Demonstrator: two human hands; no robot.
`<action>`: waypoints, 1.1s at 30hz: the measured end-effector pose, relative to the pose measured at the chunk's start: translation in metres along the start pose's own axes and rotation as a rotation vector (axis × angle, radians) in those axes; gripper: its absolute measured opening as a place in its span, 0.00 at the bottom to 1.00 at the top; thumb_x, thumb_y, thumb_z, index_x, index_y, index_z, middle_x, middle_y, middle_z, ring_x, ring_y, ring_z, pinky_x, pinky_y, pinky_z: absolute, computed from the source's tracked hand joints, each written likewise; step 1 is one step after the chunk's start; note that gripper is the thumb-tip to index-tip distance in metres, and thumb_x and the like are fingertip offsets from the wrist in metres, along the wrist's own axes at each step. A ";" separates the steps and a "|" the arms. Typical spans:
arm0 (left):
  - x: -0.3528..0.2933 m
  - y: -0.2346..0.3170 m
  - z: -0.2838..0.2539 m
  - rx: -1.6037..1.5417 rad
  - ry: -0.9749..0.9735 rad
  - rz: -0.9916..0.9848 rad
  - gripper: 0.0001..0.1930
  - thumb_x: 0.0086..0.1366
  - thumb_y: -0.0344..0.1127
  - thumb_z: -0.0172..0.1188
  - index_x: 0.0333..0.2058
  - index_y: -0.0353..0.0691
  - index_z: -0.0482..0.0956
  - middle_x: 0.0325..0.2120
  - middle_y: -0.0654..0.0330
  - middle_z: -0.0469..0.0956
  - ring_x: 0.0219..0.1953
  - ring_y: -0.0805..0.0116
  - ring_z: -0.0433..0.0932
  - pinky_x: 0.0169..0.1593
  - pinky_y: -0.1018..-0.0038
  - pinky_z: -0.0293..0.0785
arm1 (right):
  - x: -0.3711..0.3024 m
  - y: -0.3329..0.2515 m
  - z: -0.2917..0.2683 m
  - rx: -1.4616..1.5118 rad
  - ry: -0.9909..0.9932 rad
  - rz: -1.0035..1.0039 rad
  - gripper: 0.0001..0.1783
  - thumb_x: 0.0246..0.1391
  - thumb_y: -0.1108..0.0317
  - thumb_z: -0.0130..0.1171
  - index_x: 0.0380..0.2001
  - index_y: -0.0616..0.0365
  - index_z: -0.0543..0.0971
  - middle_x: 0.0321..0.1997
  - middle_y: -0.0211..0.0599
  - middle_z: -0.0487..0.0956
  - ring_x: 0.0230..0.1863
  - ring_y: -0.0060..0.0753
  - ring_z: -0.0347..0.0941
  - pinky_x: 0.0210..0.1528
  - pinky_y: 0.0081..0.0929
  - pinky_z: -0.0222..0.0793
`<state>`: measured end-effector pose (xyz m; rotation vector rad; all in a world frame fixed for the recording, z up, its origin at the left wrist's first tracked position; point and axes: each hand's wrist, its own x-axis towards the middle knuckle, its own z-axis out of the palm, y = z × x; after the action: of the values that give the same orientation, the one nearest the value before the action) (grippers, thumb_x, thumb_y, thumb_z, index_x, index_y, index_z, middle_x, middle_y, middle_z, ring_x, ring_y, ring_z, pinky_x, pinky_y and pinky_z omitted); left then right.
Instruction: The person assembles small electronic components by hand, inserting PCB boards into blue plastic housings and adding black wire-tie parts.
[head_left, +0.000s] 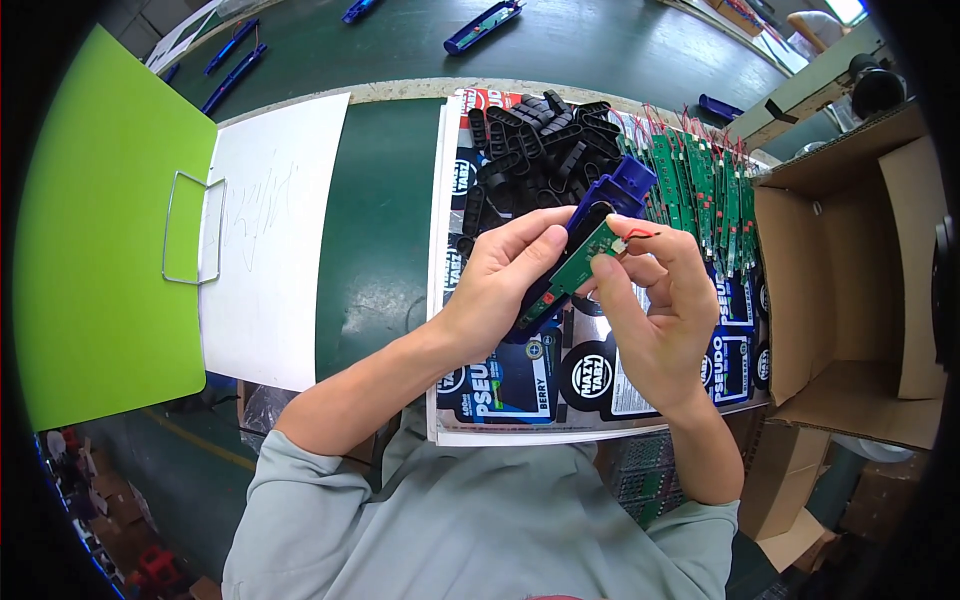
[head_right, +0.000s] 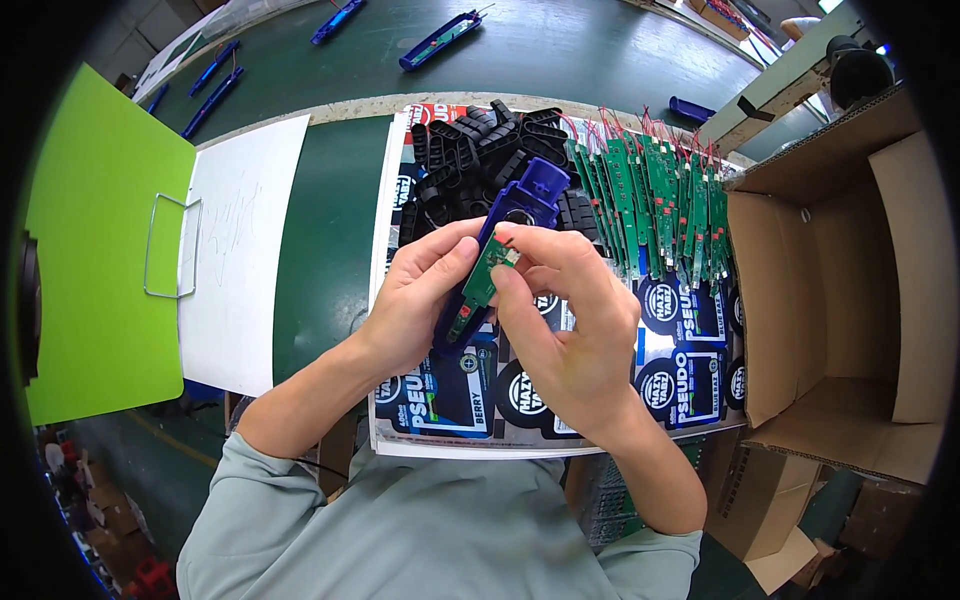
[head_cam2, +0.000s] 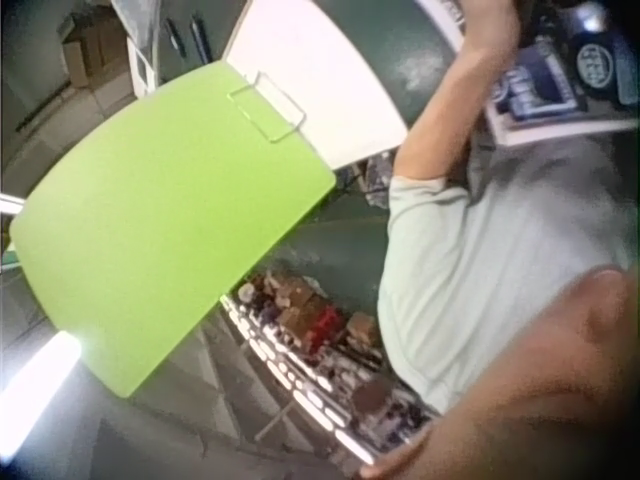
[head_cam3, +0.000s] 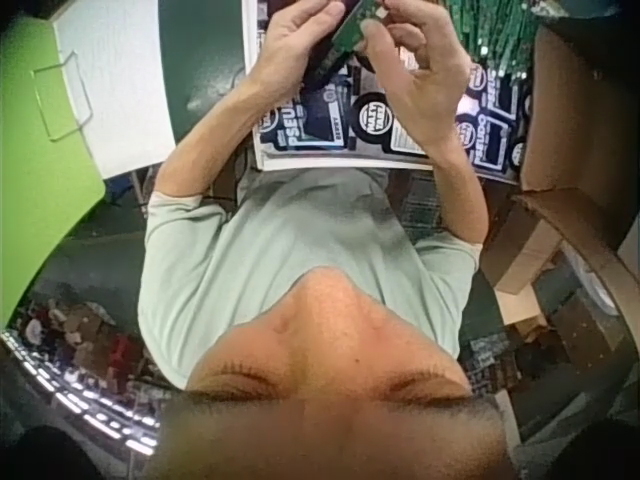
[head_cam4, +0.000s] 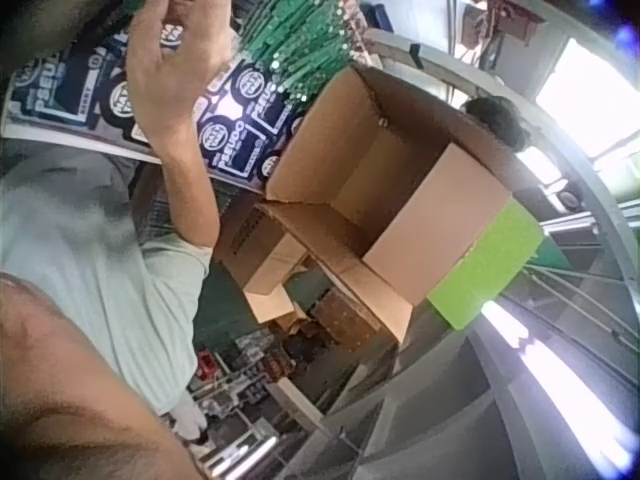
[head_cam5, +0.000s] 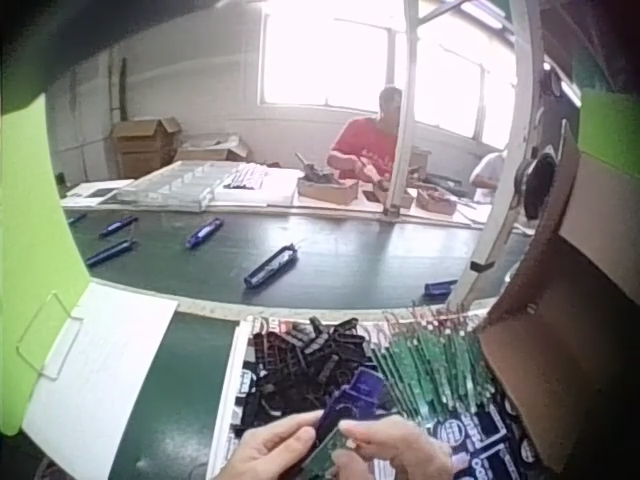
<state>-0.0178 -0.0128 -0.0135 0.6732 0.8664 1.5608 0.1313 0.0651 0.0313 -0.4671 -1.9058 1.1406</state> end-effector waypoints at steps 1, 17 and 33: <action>0.000 0.000 0.000 -0.044 -0.018 -0.015 0.19 0.78 0.40 0.48 0.60 0.37 0.74 0.46 0.61 0.81 0.45 0.77 0.80 0.50 0.75 0.79 | 0.000 0.000 0.000 -0.005 -0.007 0.006 0.17 0.55 0.85 0.62 0.49 0.67 0.78 0.37 0.39 0.80 0.31 0.24 0.82 0.31 0.19 0.78; 0.001 0.000 0.002 -0.049 0.029 -0.033 0.19 0.78 0.41 0.49 0.60 0.37 0.73 0.44 0.62 0.81 0.42 0.77 0.80 0.43 0.75 0.79 | -0.002 0.001 -0.002 -0.062 0.029 0.079 0.18 0.54 0.83 0.64 0.49 0.63 0.80 0.33 0.37 0.81 0.27 0.22 0.80 0.29 0.20 0.75; -0.004 -0.004 0.008 0.075 0.007 0.050 0.20 0.78 0.38 0.49 0.62 0.33 0.71 0.41 0.60 0.81 0.39 0.77 0.80 0.46 0.76 0.80 | 0.003 0.013 0.004 -0.530 0.151 -0.138 0.27 0.45 0.79 0.71 0.51 0.59 0.76 0.38 0.37 0.70 0.30 0.29 0.66 0.32 0.28 0.67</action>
<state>-0.0085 -0.0148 -0.0122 0.7487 0.9231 1.5827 0.1252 0.0719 0.0210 -0.6733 -2.0603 0.4847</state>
